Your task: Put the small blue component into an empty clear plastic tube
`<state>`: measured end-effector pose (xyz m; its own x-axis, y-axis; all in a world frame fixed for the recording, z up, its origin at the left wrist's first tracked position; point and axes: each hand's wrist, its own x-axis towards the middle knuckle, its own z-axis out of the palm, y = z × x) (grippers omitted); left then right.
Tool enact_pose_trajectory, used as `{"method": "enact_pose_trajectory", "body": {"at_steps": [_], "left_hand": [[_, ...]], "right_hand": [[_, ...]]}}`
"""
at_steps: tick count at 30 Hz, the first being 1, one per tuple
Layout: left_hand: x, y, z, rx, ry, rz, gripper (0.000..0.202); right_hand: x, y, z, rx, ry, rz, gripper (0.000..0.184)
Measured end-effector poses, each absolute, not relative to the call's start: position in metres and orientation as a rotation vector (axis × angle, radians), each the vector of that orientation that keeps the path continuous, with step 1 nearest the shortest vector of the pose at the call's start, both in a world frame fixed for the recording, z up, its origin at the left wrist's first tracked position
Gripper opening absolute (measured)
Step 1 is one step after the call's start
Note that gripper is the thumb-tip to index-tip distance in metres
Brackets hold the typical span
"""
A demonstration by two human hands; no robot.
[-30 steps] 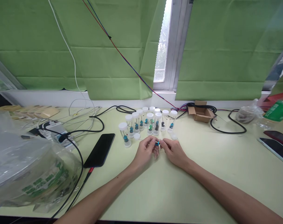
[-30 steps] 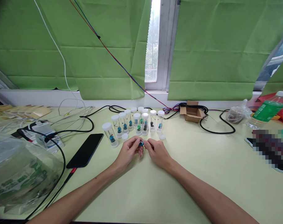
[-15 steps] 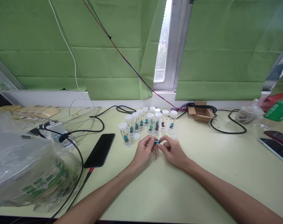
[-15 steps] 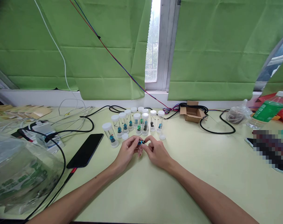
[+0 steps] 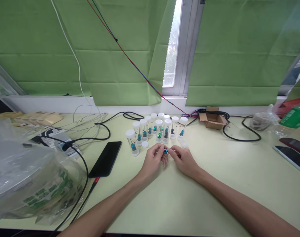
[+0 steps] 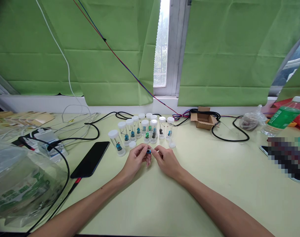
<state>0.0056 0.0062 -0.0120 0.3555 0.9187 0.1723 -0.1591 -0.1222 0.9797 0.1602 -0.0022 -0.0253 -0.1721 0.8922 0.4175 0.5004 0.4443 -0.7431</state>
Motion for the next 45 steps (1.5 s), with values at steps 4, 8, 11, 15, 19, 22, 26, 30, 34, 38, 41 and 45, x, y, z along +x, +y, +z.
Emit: {"method": "enact_pose_trajectory", "body": {"at_steps": [4,8,11,15,19,22,26,30,34,38,41,45], "left_hand": [[0.0054,0.0077,-0.012,1.357,0.759,1.114,0.026],[0.0057,0.0079,-0.0119,1.376,0.746,1.119,0.026],[0.0059,0.0073,-0.0118,1.397,0.749,1.111,0.026],[0.0057,0.0071,-0.0128,1.429,0.751,1.102,0.025],[0.0058,0.0069,-0.0142,1.442,0.751,1.096,0.025],[0.0063,0.0061,-0.0141,1.446,0.749,1.094,0.026],[0.0074,0.0042,-0.0123,1.417,0.746,1.081,0.026],[0.0079,0.0033,-0.0103,1.373,0.748,1.093,0.028],[0.0069,0.005,-0.0101,1.341,0.741,1.116,0.027],[0.0061,0.0064,-0.011,1.345,0.737,1.119,0.027],[0.0063,0.0062,-0.0112,1.354,0.739,1.114,0.027],[0.0068,0.0057,-0.0109,1.371,0.742,1.111,0.027]], "right_hand": [[0.1607,-0.0047,-0.0252,-1.154,-1.825,0.603,0.018],[0.1612,-0.0053,-0.0261,-1.119,-1.842,0.606,0.014],[0.1614,-0.0046,-0.0266,-1.109,-1.848,0.601,0.013],[0.1615,-0.0041,-0.0262,-1.117,-1.855,0.612,0.018],[0.1615,-0.0038,-0.0255,-1.119,-1.858,0.606,0.025],[0.1614,-0.0028,-0.0259,-1.128,-1.851,0.573,0.034],[0.1607,-0.0012,-0.0266,-1.169,-1.854,0.53,0.04],[0.1602,-0.0026,-0.0248,-1.188,-1.829,0.523,0.037],[0.16,-0.0059,-0.0226,-1.156,-1.826,0.589,0.02],[0.1601,-0.0065,-0.0232,-1.118,-1.841,0.61,0.016],[0.1606,-0.0054,-0.0246,-1.114,-1.846,0.592,0.014],[0.1612,-0.0045,-0.0255,-1.121,-1.848,0.58,0.018]]}}
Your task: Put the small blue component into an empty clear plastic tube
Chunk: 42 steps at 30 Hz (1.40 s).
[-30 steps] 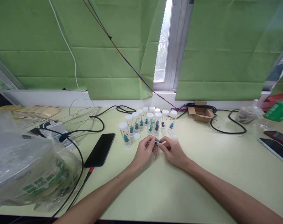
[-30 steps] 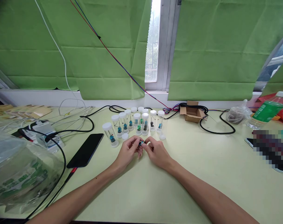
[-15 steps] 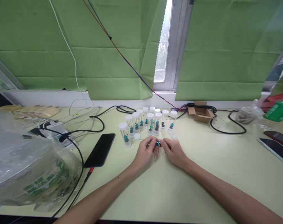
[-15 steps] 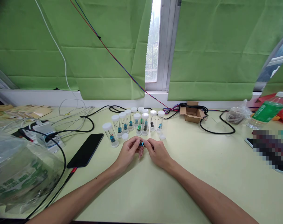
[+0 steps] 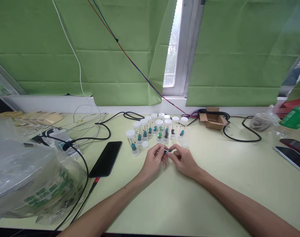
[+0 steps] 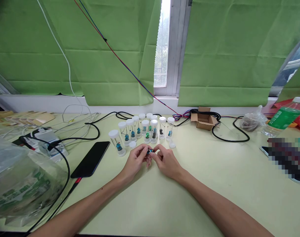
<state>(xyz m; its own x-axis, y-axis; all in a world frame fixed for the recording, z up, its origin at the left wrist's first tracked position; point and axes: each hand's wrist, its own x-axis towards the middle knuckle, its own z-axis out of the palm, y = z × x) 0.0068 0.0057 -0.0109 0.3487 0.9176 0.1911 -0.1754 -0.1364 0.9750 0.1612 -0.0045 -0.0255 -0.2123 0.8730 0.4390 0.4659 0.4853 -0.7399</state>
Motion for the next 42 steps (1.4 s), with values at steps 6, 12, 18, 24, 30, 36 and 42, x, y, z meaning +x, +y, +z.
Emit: {"method": "enact_pose_trajectory", "body": {"at_steps": [6,12,18,24,30,36,42], "left_hand": [[0.0071,0.0046,-0.0106,1.403,0.744,1.094,0.027],[0.0089,0.0019,-0.0075,1.386,0.734,1.069,0.027],[0.0081,0.0036,-0.0079,1.361,0.753,1.108,0.027],[0.0067,0.0061,-0.0091,1.348,0.743,1.129,0.026],[0.0071,0.0045,-0.0085,1.358,0.755,1.119,0.026],[0.0071,0.0035,-0.009,1.394,0.746,1.105,0.026],[0.0078,0.0023,-0.01,1.394,0.726,1.079,0.027]], "right_hand": [[0.1608,-0.0044,-0.0231,-1.132,-1.856,0.578,0.032],[0.1608,-0.0024,-0.0234,-1.163,-1.873,0.506,0.042],[0.161,-0.004,-0.0233,-1.186,-1.827,0.55,0.031],[0.1606,-0.0065,-0.0227,-1.134,-1.851,0.608,0.019],[0.1615,-0.0053,-0.0243,-1.123,-1.86,0.611,0.018],[0.1618,-0.0049,-0.0244,-1.11,-1.879,0.612,0.026],[0.1612,-0.0032,-0.0243,-1.147,-1.876,0.561,0.04]]}}
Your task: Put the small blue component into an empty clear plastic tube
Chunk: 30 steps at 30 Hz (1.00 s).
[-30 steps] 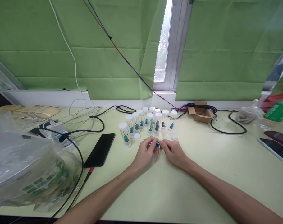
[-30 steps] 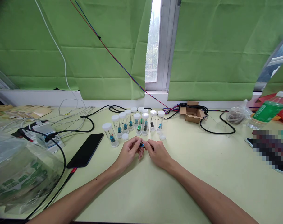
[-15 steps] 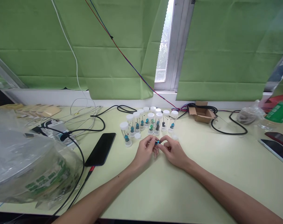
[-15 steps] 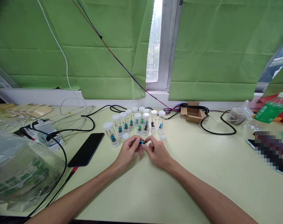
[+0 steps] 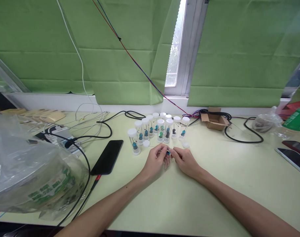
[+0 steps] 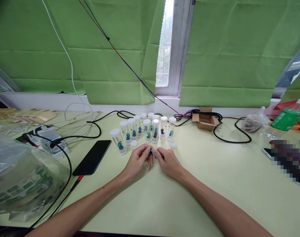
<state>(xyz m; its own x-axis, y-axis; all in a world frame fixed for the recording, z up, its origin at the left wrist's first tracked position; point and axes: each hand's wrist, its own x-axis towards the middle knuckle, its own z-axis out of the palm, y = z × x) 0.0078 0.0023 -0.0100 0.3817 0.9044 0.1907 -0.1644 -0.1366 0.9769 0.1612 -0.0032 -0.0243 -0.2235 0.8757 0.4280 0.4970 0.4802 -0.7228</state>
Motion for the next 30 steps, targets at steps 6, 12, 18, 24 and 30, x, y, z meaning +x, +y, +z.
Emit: {"method": "enact_pose_trajectory", "body": {"at_steps": [6,12,18,24,30], "left_hand": [[0.0082,0.0026,-0.0096,1.377,0.743,1.077,0.027],[0.0067,0.0048,-0.0097,1.36,0.761,1.111,0.026],[0.0066,0.0045,-0.011,1.374,0.762,1.099,0.026],[0.008,0.0045,-0.0124,1.398,0.772,1.082,0.026],[0.008,0.0036,-0.0119,1.402,0.753,1.066,0.027]], "right_hand": [[0.1609,-0.002,-0.0256,-1.186,-1.85,0.548,0.041],[0.1606,-0.0049,-0.0257,-1.139,-1.849,0.626,0.018],[0.1622,-0.0051,-0.0266,-1.112,-1.871,0.644,0.014],[0.1629,-0.0041,-0.0271,-1.115,-1.888,0.635,0.018],[0.1612,-0.0043,-0.025,-1.114,-1.888,0.609,0.034]]}}
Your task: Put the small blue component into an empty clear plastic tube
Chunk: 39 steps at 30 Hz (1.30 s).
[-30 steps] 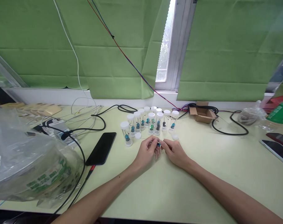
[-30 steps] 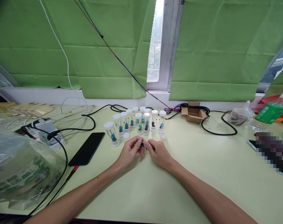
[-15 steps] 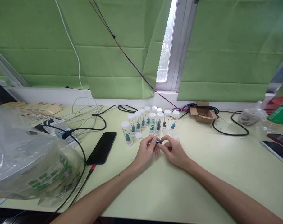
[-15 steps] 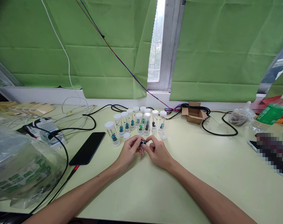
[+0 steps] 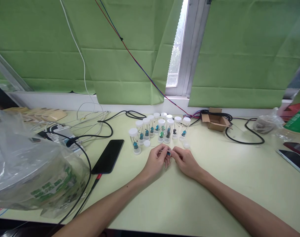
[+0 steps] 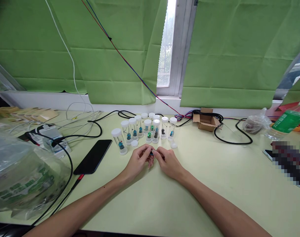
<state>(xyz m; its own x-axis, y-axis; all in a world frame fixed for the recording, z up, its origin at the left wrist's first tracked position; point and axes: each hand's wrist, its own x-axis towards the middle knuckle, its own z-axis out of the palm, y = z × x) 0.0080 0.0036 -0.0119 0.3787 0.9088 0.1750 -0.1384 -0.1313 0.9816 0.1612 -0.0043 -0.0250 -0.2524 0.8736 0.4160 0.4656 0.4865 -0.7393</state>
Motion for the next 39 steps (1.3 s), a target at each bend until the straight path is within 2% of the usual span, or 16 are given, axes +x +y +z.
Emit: {"method": "enact_pose_trajectory", "body": {"at_steps": [9,14,20,27,39], "left_hand": [[0.0089,0.0021,-0.0078,1.392,0.759,1.06,0.027],[0.0069,0.0058,-0.0093,1.362,0.787,1.106,0.026],[0.0055,0.0047,-0.0116,1.381,0.766,1.1,0.026],[0.006,0.0044,-0.0114,1.383,0.763,1.091,0.026],[0.0084,0.0018,-0.0078,1.355,0.752,1.069,0.028]], "right_hand": [[0.1604,-0.0024,-0.0246,-1.172,-1.862,0.567,0.04],[0.1602,-0.0042,-0.025,-1.17,-1.842,0.616,0.021],[0.1605,-0.0052,-0.0267,-1.13,-1.89,0.64,0.016],[0.1622,-0.0047,-0.0275,-1.122,-1.903,0.648,0.02],[0.1603,-0.0036,-0.025,-1.159,-1.915,0.577,0.04]]}}
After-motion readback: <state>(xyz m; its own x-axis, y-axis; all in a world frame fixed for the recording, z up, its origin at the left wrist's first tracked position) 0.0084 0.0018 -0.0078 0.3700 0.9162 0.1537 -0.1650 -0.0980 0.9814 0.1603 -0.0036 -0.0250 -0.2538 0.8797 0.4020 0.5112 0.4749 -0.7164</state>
